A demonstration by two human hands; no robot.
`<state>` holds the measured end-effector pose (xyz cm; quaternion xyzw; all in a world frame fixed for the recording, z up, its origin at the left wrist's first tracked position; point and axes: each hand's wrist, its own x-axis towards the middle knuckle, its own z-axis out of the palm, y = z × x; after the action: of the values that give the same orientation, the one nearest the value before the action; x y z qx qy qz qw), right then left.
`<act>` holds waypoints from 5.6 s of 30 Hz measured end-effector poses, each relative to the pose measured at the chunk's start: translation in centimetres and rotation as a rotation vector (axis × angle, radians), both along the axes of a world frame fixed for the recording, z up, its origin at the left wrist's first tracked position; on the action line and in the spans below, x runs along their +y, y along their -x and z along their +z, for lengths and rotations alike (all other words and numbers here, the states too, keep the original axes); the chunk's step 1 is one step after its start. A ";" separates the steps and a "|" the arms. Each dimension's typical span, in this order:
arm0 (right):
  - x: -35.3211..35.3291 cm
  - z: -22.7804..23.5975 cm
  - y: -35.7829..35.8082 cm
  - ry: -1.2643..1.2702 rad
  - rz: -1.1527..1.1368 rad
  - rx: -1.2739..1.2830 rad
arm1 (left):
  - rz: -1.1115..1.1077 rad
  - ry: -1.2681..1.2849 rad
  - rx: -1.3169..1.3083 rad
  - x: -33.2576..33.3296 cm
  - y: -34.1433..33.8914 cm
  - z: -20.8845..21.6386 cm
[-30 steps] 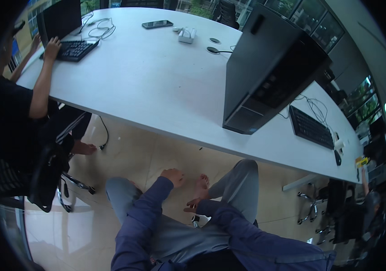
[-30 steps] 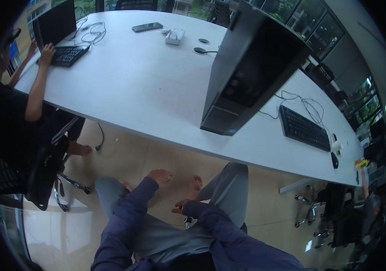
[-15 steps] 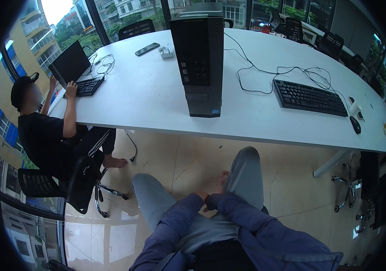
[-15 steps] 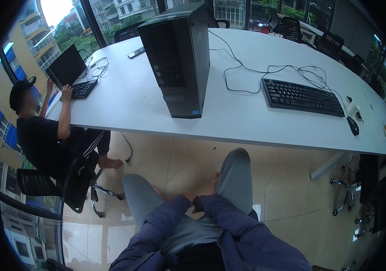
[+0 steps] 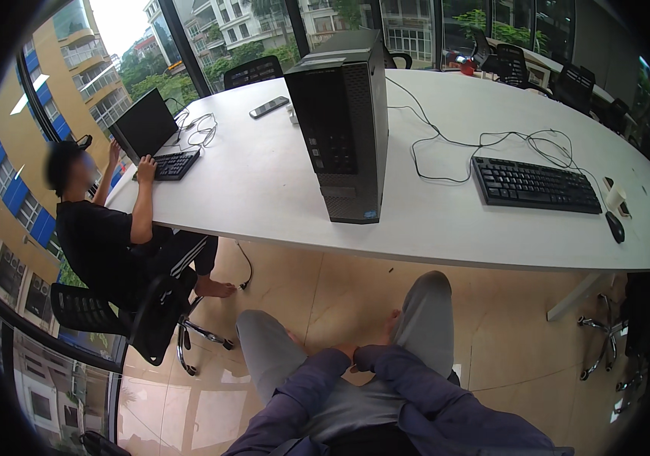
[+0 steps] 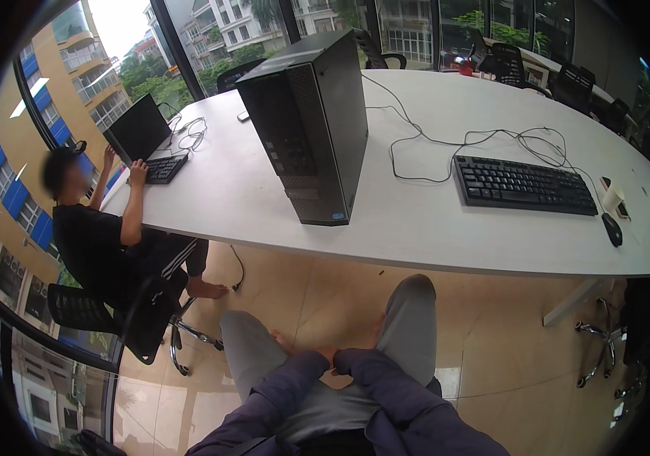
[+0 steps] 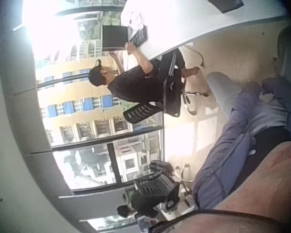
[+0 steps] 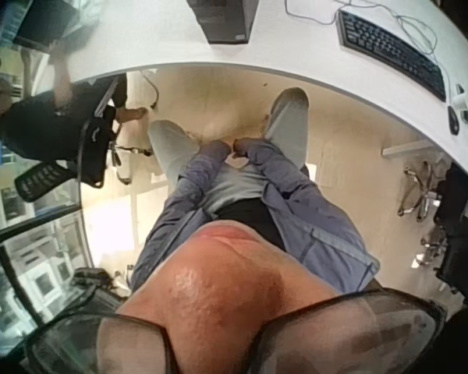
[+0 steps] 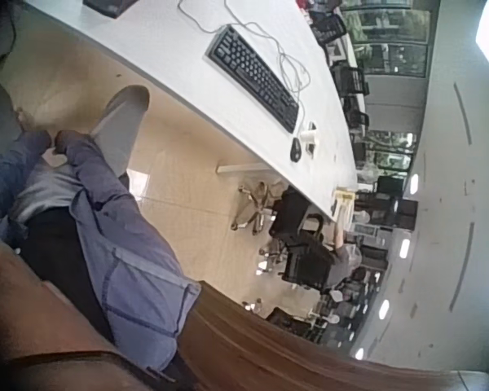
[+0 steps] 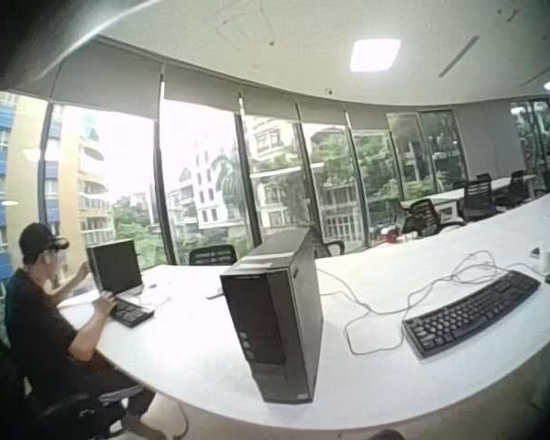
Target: Replacing or installing a new SSD drive in a desktop computer.
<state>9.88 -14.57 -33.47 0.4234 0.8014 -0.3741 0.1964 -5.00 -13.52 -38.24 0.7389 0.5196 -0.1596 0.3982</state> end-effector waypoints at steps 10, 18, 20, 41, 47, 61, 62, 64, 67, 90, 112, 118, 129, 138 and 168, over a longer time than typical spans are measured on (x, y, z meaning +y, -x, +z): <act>0.7 -1.0 0.2 0.038 0.009 -0.030 | 0.005 0.051 0.000 0.7 -1.0 1.7; 1.2 -0.8 0.6 0.045 0.016 -0.020 | 0.043 0.041 -0.032 1.1 0.3 -2.0; 1.2 -1.2 0.4 0.049 0.006 -0.020 | 0.037 0.094 -0.019 1.3 -0.1 -0.8; 1.5 13.3 -6.5 -0.653 -0.256 0.872 | 0.265 -0.914 -0.605 -0.6 2.7 24.4; 1.0 26.8 -12.4 -0.789 -0.394 1.181 | 0.326 -1.201 -0.720 -0.6 3.8 35.7; -18.8 6.2 -36.8 0.241 -0.433 -0.505 | 0.949 -0.329 0.017 -30.6 20.2 20.7; -25.4 -3.9 -43.7 0.289 0.142 -0.580 | 0.773 -0.394 -0.076 -38.6 25.5 10.2; -27.6 0.4 -41.0 0.502 -0.424 -0.637 | 1.020 0.168 0.228 -47.3 25.1 6.4; -25.4 3.2 -37.5 0.465 -0.711 -0.613 | 1.240 0.023 0.331 -41.4 16.9 12.1; -14.5 5.6 -36.7 0.161 -0.769 -0.671 | 1.442 -0.257 0.227 -27.4 8.8 16.9; -11.2 11.7 -33.9 -0.025 -0.423 -0.495 | 1.311 -0.223 0.174 -24.1 7.4 21.9; -3.1 16.6 -25.9 -0.413 -0.644 0.145 | 1.343 -0.165 0.103 -23.7 7.4 22.0; 2.5 20.4 -16.0 -0.308 -0.463 0.369 | 1.064 -0.456 -0.197 -33.1 3.0 28.6; 3.1 19.1 -15.0 -0.174 -0.310 0.453 | 1.257 -0.093 -0.435 -36.3 1.1 27.9; 3.6 17.1 -17.0 -0.284 -0.344 0.646 | 0.835 0.154 -0.140 -47.2 2.3 23.2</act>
<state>26.89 -10.99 -16.38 0.4349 0.7831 -0.4009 -0.1921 -7.27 -60.74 -15.00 0.4423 0.7324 0.0273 0.5170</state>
